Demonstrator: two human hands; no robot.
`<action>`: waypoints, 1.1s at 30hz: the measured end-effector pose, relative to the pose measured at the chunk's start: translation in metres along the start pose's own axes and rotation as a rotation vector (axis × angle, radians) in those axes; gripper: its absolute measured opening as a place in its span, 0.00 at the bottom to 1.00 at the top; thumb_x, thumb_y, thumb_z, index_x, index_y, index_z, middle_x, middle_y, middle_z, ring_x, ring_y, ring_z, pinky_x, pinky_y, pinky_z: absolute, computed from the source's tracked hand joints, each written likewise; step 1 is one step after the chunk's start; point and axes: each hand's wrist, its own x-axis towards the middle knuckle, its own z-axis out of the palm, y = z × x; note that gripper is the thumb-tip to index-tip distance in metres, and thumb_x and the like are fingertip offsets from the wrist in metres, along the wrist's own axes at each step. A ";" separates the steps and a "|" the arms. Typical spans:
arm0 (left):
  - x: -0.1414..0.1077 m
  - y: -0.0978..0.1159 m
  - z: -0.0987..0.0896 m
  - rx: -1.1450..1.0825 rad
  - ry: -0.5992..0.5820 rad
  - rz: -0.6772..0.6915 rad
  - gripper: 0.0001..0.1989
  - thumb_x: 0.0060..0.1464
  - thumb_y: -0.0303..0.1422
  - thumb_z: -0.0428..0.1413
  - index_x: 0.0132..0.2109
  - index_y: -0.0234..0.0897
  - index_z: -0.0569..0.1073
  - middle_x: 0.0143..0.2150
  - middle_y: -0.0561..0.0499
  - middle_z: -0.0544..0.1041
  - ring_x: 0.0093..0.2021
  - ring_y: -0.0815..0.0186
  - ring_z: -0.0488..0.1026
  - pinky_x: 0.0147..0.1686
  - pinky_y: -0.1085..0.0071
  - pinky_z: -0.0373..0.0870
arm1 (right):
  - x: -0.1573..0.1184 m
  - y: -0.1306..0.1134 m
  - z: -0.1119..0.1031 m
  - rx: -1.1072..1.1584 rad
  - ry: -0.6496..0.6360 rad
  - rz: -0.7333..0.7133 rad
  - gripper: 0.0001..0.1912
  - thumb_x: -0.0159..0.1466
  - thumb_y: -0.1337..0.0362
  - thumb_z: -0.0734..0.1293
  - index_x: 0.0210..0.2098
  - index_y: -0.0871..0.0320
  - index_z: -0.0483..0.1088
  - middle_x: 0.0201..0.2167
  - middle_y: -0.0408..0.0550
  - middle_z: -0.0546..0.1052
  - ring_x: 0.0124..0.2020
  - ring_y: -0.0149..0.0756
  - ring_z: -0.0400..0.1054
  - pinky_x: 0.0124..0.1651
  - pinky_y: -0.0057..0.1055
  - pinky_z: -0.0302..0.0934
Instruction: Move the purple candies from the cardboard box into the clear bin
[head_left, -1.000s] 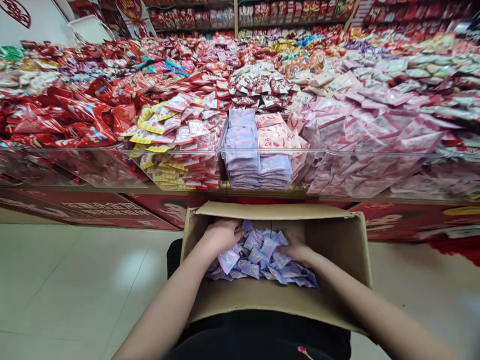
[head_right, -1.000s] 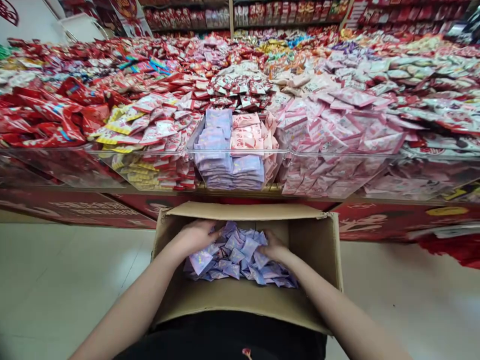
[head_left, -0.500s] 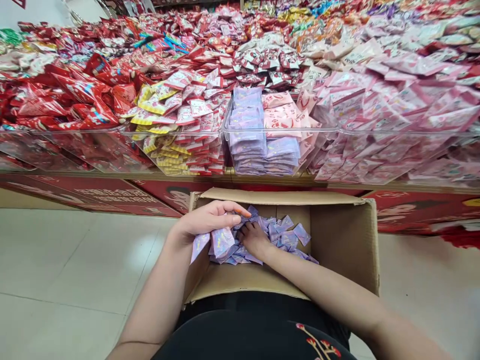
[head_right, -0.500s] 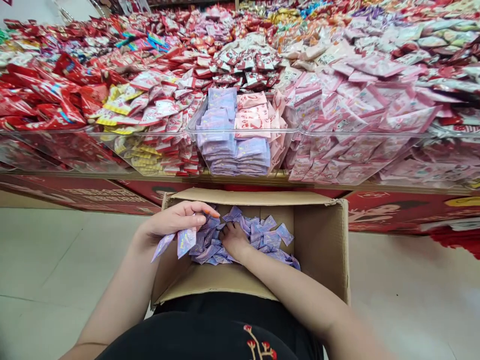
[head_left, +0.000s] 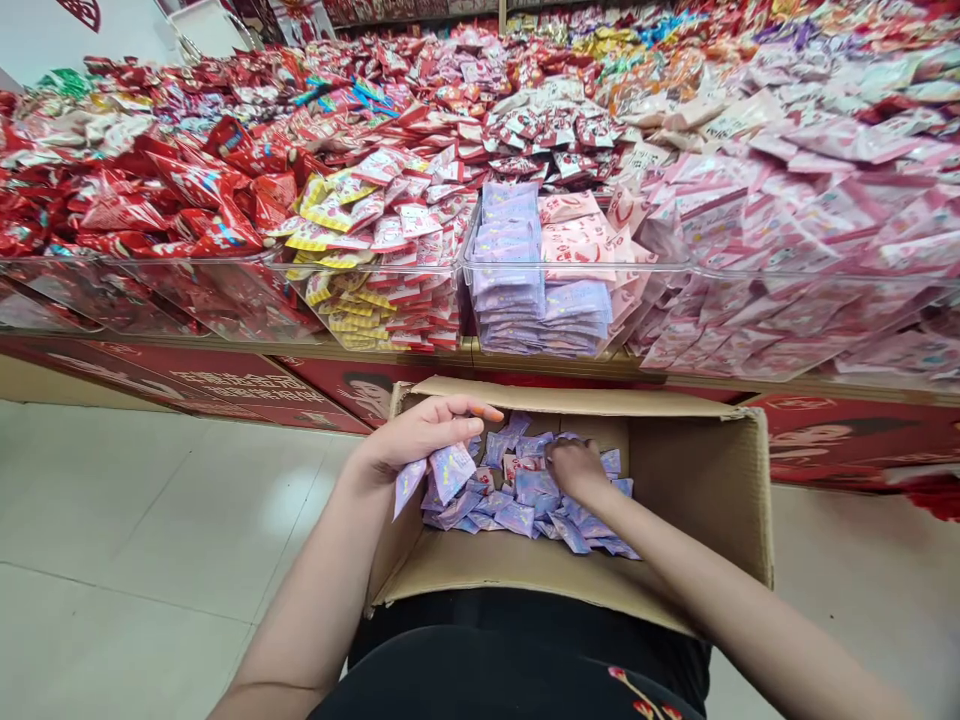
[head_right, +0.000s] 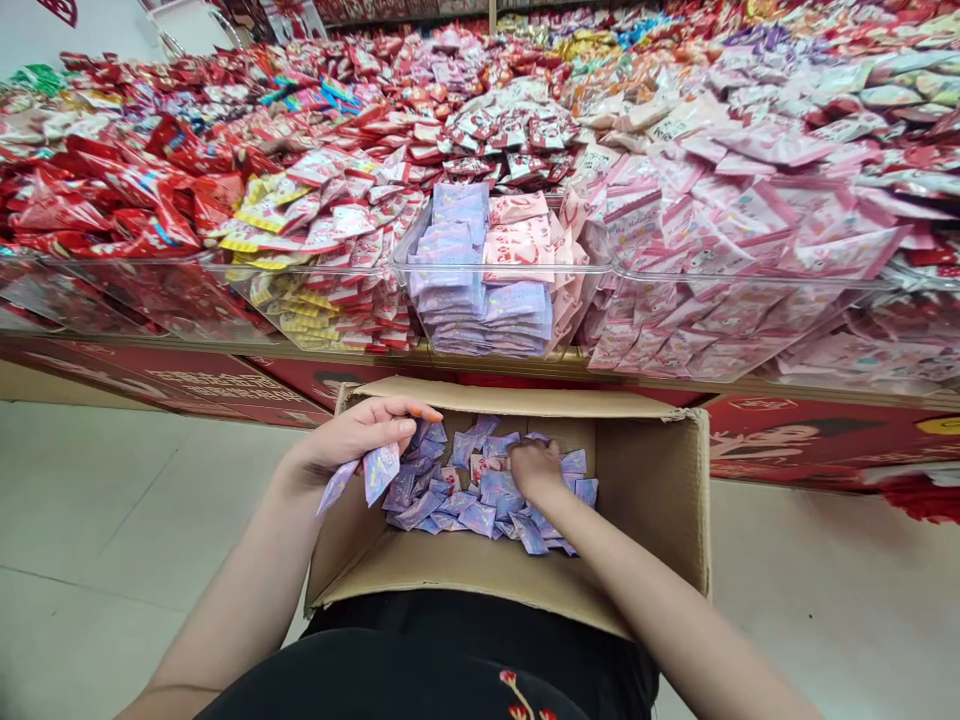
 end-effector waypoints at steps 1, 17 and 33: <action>0.001 0.000 0.000 0.012 -0.006 -0.006 0.16 0.50 0.34 0.51 0.46 0.32 0.67 0.16 0.61 0.60 0.13 0.81 0.52 0.14 0.83 0.49 | -0.003 0.007 -0.001 -0.012 0.016 0.034 0.14 0.58 0.71 0.55 0.35 0.63 0.71 0.37 0.60 0.71 0.40 0.47 0.61 0.38 0.41 0.47; 0.015 -0.023 0.004 0.239 -0.100 -0.038 0.19 0.49 0.41 0.51 0.44 0.32 0.68 0.23 0.56 0.65 0.21 0.76 0.55 0.20 0.80 0.51 | 0.025 -0.056 0.015 0.069 0.009 -0.155 0.14 0.56 0.69 0.59 0.40 0.65 0.70 0.38 0.61 0.72 0.44 0.50 0.60 0.40 0.39 0.52; 0.029 -0.030 0.033 0.810 0.076 0.044 0.21 0.50 0.44 0.44 0.27 0.33 0.73 0.20 0.55 0.67 0.21 0.72 0.57 0.19 0.78 0.48 | -0.052 -0.016 -0.069 1.166 0.137 -0.253 0.12 0.59 0.57 0.58 0.32 0.59 0.66 0.24 0.44 0.70 0.26 0.29 0.63 0.28 0.24 0.55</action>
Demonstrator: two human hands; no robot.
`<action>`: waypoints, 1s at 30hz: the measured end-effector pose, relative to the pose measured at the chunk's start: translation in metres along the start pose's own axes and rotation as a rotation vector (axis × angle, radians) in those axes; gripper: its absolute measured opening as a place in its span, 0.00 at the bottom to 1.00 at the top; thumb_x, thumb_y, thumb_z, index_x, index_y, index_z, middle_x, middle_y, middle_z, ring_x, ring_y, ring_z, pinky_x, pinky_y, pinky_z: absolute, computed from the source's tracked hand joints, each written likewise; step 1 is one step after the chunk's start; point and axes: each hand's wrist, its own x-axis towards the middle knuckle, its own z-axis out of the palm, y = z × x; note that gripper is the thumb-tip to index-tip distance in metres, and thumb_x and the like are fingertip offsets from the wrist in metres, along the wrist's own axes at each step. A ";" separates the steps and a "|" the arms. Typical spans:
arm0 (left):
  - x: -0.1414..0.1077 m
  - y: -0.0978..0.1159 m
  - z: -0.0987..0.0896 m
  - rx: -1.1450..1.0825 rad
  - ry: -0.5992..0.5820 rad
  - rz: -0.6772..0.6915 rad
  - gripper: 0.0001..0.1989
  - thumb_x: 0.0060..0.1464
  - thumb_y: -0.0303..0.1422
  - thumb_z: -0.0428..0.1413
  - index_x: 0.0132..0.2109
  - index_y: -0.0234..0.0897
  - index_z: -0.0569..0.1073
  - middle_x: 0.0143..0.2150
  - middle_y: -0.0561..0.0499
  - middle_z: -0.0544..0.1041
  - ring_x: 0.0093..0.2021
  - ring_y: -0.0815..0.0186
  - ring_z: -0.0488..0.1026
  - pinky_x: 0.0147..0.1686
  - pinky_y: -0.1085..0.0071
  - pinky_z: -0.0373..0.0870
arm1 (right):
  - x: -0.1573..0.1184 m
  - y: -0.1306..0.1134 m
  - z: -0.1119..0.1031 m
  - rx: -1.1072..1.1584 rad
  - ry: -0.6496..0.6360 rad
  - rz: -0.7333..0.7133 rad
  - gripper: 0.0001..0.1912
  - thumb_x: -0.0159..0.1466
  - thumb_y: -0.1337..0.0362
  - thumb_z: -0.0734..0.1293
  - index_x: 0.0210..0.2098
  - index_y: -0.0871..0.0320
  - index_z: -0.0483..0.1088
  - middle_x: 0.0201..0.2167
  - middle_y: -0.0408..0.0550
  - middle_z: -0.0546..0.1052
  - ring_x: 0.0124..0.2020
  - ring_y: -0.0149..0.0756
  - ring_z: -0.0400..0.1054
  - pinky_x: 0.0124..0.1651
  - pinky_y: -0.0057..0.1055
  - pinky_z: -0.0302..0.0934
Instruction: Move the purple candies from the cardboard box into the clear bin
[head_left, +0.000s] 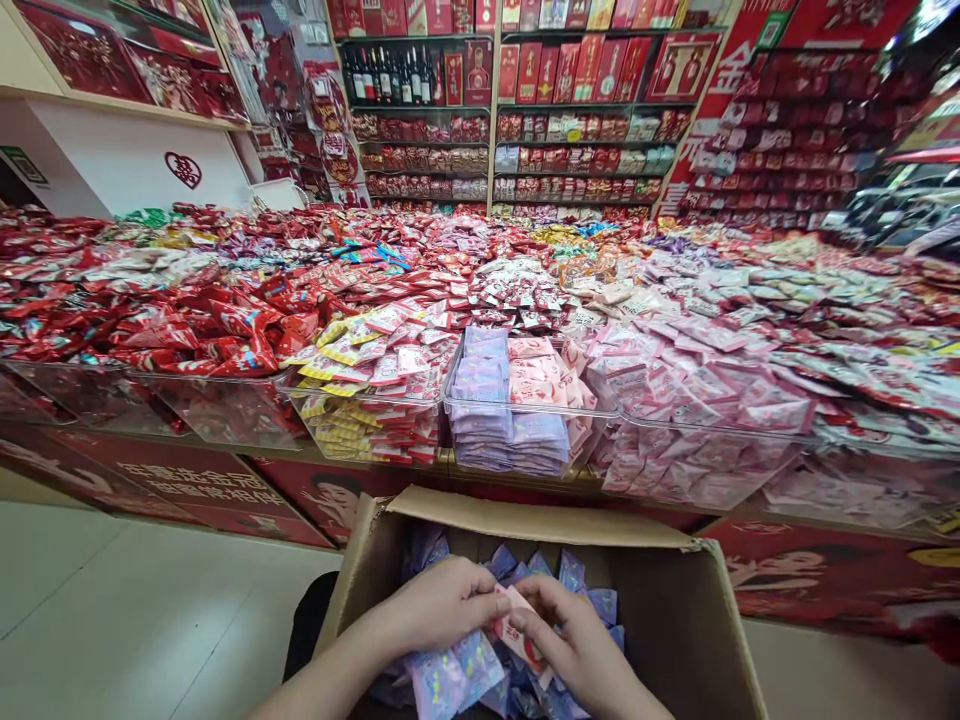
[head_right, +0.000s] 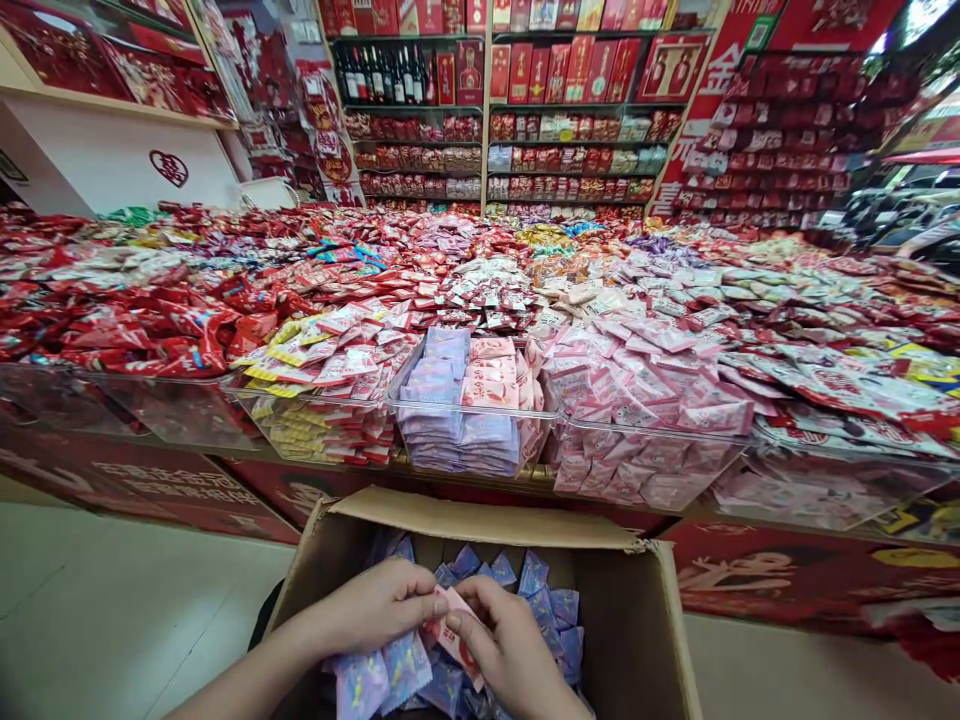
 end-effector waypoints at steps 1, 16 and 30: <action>0.002 0.000 -0.001 -0.017 0.015 -0.013 0.21 0.50 0.44 0.44 0.26 0.33 0.73 0.19 0.55 0.66 0.20 0.73 0.56 0.19 0.78 0.48 | -0.001 -0.002 -0.003 0.072 -0.005 0.028 0.12 0.58 0.57 0.59 0.33 0.59 0.65 0.25 0.44 0.70 0.26 0.30 0.63 0.29 0.25 0.56; 0.009 0.039 -0.010 -0.518 0.115 0.020 0.21 0.48 0.46 0.48 0.30 0.30 0.72 0.23 0.52 0.71 0.22 0.71 0.62 0.22 0.77 0.55 | -0.011 -0.042 -0.051 0.398 0.258 0.120 0.13 0.50 0.59 0.68 0.33 0.60 0.66 0.23 0.41 0.71 0.23 0.25 0.63 0.26 0.22 0.58; 0.013 0.023 0.000 -0.973 0.197 0.034 0.18 0.47 0.44 0.52 0.23 0.31 0.66 0.17 0.56 0.65 0.17 0.77 0.58 0.18 0.79 0.52 | -0.002 -0.104 -0.100 -0.216 0.581 -0.201 0.14 0.53 0.57 0.65 0.36 0.58 0.68 0.29 0.47 0.74 0.27 0.32 0.67 0.28 0.27 0.61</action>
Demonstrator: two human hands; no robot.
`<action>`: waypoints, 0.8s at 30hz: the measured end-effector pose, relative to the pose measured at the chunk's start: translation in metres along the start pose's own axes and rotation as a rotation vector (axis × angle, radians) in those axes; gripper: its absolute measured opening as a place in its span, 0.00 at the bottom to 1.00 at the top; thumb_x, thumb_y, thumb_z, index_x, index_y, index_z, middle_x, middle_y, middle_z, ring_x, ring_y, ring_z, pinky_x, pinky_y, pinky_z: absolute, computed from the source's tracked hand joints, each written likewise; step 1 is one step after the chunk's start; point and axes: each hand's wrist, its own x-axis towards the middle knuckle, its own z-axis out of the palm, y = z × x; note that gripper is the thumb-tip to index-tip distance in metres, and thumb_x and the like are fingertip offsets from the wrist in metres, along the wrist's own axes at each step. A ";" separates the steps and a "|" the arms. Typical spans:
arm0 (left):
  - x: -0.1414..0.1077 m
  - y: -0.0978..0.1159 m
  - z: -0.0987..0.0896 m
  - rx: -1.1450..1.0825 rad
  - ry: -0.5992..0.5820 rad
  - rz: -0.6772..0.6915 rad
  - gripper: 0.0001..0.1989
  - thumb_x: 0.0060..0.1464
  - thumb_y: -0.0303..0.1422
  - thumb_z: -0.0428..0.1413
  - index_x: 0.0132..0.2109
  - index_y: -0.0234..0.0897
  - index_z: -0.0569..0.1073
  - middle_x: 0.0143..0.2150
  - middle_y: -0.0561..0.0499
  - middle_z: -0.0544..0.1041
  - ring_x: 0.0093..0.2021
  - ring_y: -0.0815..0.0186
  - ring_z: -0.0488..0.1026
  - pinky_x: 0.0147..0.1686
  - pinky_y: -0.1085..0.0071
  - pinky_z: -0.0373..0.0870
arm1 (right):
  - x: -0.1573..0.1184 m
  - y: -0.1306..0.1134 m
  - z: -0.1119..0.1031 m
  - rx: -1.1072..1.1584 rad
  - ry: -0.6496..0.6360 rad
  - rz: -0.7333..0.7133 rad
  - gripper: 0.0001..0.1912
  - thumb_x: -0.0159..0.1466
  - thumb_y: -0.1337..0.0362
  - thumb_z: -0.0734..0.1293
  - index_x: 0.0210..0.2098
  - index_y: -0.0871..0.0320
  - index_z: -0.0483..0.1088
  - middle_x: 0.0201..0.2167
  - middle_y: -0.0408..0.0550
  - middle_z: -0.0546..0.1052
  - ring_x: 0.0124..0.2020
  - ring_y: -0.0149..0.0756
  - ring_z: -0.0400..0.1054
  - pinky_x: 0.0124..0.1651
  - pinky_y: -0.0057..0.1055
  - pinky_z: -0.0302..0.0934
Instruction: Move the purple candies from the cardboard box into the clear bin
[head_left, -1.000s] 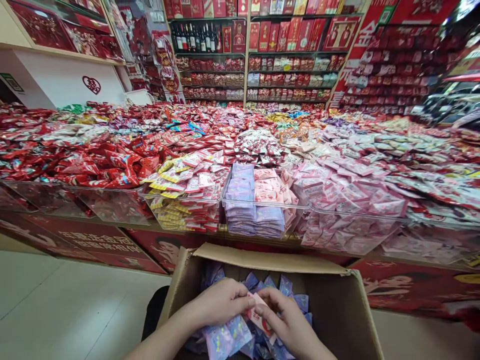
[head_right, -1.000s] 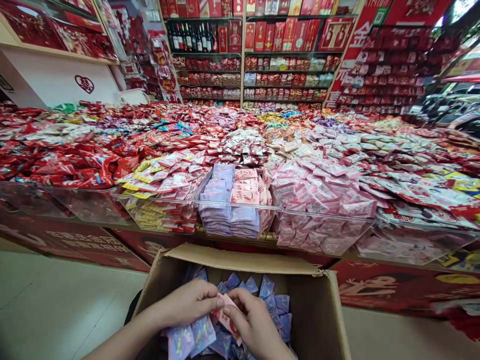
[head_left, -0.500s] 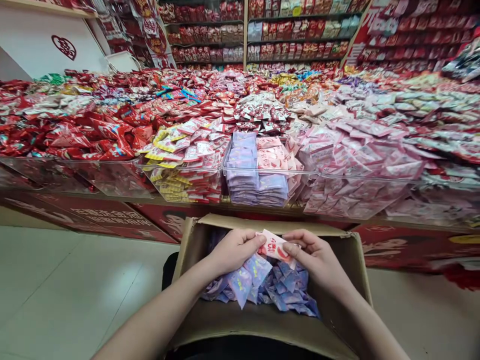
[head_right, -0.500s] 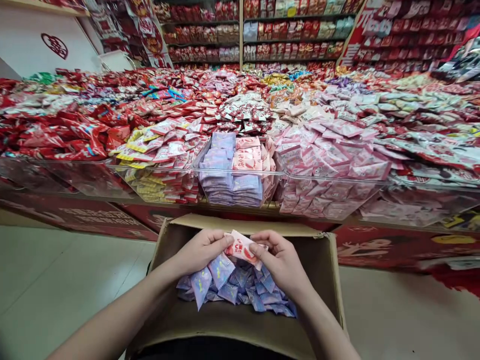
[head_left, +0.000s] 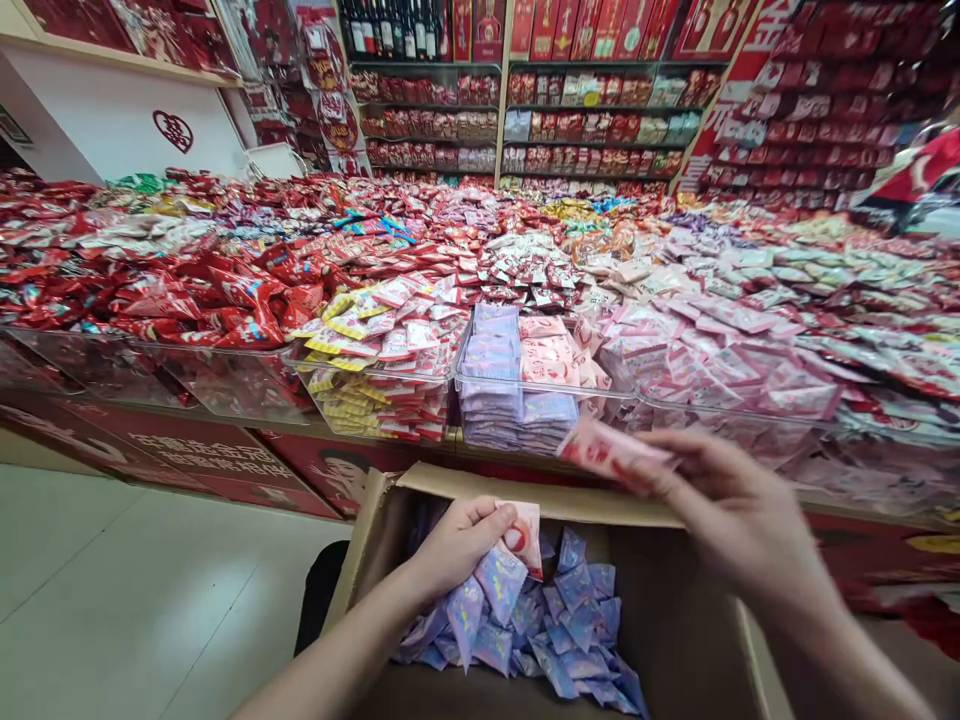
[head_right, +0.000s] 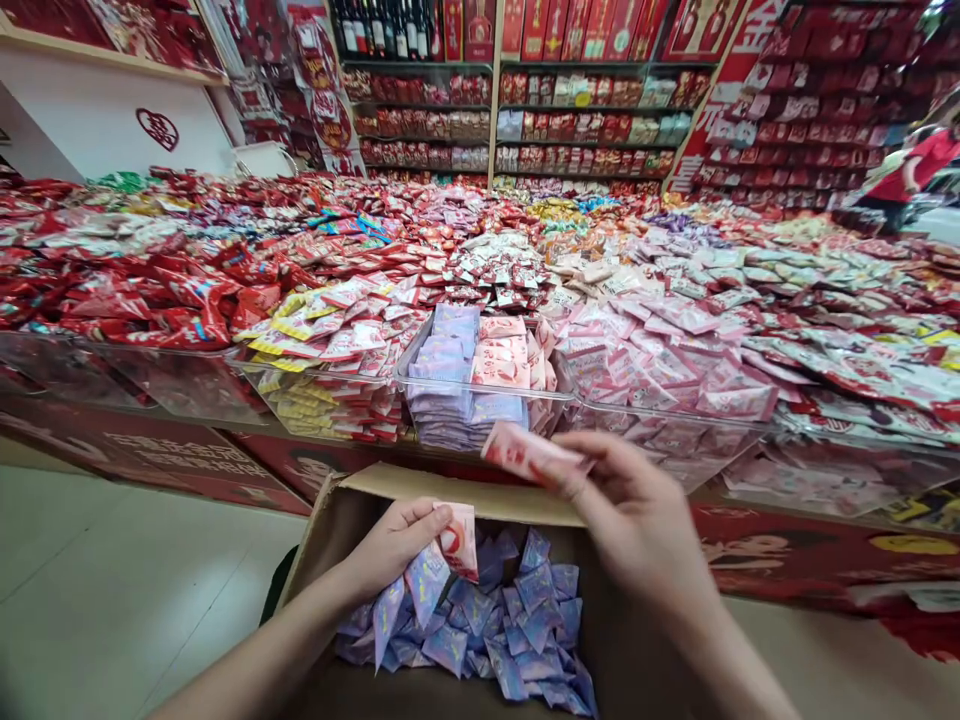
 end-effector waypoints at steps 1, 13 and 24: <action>0.000 -0.001 -0.001 -0.019 0.010 0.000 0.19 0.46 0.44 0.52 0.22 0.31 0.65 0.17 0.56 0.65 0.17 0.77 0.57 0.18 0.79 0.51 | 0.016 -0.012 -0.007 -0.089 0.062 -0.094 0.14 0.53 0.57 0.65 0.36 0.57 0.68 0.28 0.47 0.74 0.27 0.32 0.67 0.28 0.27 0.60; 0.001 -0.013 -0.008 0.048 0.035 0.072 0.21 0.45 0.47 0.52 0.22 0.30 0.66 0.18 0.55 0.64 0.19 0.76 0.56 0.22 0.78 0.52 | 0.138 -0.043 0.037 -0.924 -0.497 -0.196 0.09 0.52 0.72 0.61 0.28 0.60 0.73 0.26 0.48 0.76 0.26 0.33 0.67 0.26 0.25 0.54; 0.003 -0.017 -0.013 0.113 -0.008 0.069 0.21 0.48 0.47 0.50 0.24 0.29 0.68 0.21 0.52 0.66 0.22 0.74 0.59 0.23 0.77 0.54 | 0.141 -0.036 0.045 -1.149 -0.564 -0.212 0.09 0.48 0.71 0.63 0.26 0.60 0.74 0.25 0.53 0.75 0.26 0.37 0.69 0.23 0.26 0.54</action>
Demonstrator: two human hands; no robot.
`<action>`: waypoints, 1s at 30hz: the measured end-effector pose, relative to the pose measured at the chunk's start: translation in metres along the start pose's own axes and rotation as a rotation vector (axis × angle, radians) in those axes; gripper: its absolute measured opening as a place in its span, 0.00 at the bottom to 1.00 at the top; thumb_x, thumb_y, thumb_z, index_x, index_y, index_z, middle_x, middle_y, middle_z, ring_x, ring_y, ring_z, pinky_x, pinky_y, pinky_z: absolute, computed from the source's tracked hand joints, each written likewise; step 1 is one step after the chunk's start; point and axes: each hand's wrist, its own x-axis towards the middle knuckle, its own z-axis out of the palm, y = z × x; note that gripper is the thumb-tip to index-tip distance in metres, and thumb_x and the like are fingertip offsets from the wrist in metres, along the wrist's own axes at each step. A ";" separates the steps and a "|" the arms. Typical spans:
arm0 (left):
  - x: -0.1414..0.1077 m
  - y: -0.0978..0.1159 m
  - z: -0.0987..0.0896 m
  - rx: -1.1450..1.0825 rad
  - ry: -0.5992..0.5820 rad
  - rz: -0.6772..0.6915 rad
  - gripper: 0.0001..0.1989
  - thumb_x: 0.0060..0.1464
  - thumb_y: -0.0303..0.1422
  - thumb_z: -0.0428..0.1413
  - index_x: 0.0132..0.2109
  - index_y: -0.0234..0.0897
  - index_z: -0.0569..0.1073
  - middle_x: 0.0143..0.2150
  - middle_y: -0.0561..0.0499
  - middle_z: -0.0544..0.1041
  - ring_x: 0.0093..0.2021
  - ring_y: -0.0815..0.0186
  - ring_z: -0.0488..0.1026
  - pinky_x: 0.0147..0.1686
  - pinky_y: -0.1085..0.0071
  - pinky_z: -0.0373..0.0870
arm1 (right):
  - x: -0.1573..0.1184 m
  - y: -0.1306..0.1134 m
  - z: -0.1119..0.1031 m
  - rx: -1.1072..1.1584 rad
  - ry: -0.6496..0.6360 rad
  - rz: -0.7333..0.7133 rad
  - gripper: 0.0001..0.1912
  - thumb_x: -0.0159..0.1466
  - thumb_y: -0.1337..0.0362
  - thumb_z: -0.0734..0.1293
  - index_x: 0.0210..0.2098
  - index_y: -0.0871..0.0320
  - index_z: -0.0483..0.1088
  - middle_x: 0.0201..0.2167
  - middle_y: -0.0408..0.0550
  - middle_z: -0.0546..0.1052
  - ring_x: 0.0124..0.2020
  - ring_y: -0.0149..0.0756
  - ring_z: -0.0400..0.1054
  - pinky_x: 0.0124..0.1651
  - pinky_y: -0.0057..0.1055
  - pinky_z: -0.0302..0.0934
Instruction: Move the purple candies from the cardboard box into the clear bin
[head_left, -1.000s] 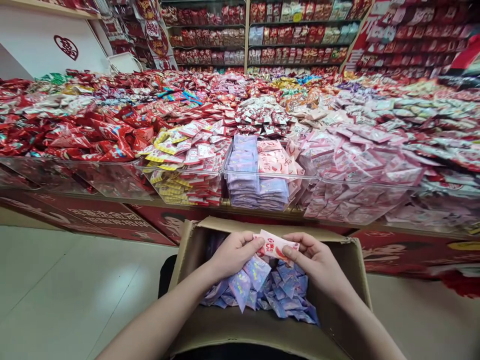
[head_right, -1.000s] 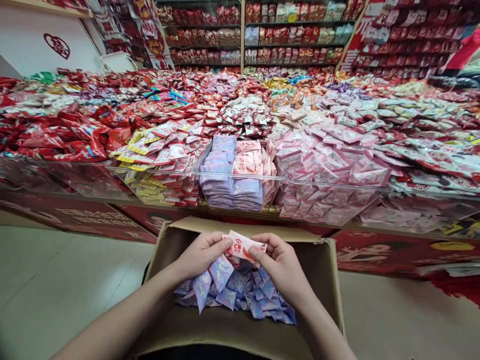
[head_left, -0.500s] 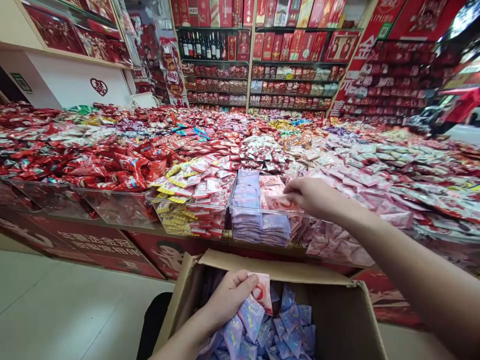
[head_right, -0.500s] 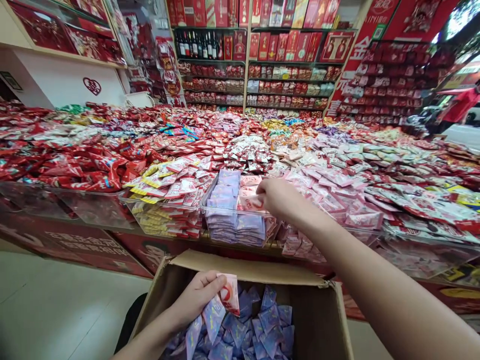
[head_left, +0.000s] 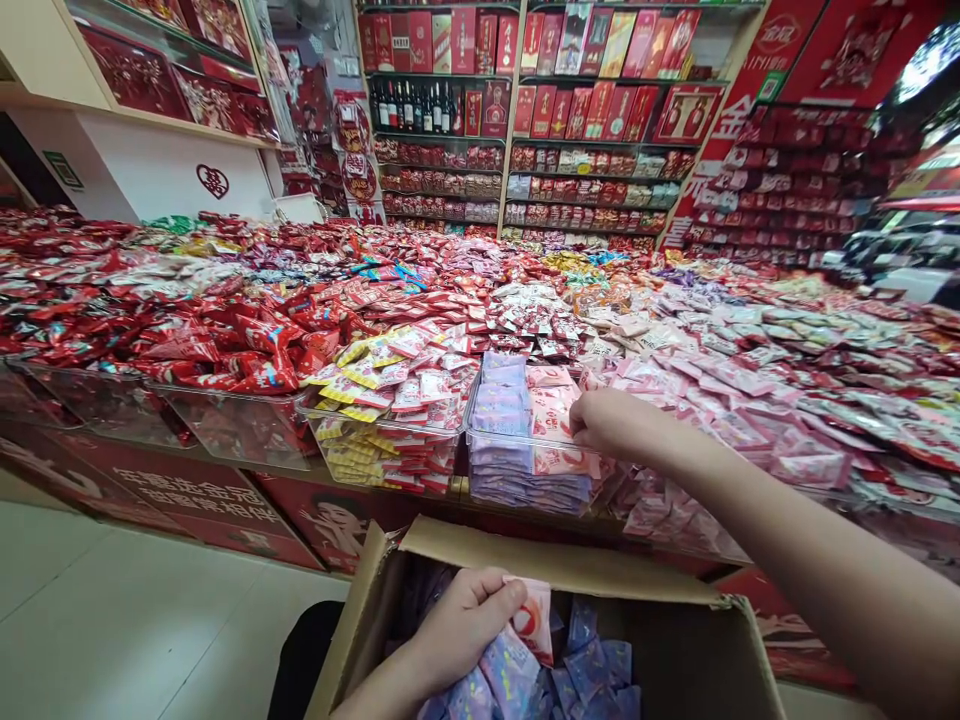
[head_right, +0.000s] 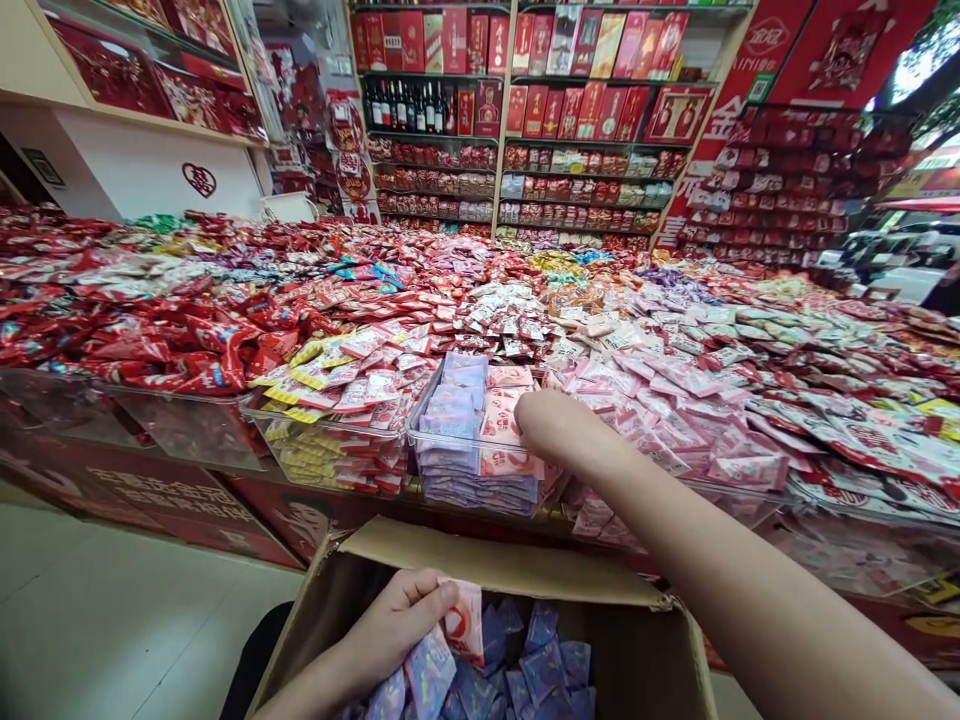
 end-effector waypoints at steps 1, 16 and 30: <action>0.000 0.000 0.000 -0.009 0.005 -0.002 0.22 0.48 0.47 0.50 0.24 0.29 0.68 0.21 0.53 0.66 0.22 0.74 0.59 0.23 0.77 0.53 | 0.000 0.001 0.000 0.003 -0.012 0.003 0.09 0.48 0.72 0.62 0.26 0.60 0.73 0.25 0.52 0.75 0.26 0.36 0.69 0.23 0.26 0.54; 0.005 0.067 0.023 -0.170 0.006 0.007 0.20 0.46 0.45 0.52 0.24 0.30 0.69 0.19 0.54 0.67 0.19 0.75 0.59 0.20 0.78 0.54 | -0.109 -0.043 0.064 1.207 0.089 -0.139 0.13 0.56 0.59 0.62 0.39 0.57 0.69 0.31 0.46 0.75 0.32 0.34 0.68 0.33 0.27 0.62; -0.003 0.046 0.024 0.203 -0.049 0.071 0.19 0.51 0.43 0.47 0.34 0.29 0.73 0.23 0.54 0.65 0.24 0.74 0.55 0.24 0.77 0.52 | -0.123 -0.042 0.095 1.602 0.252 0.088 0.13 0.52 0.59 0.66 0.34 0.58 0.63 0.27 0.43 0.72 0.27 0.28 0.66 0.29 0.24 0.61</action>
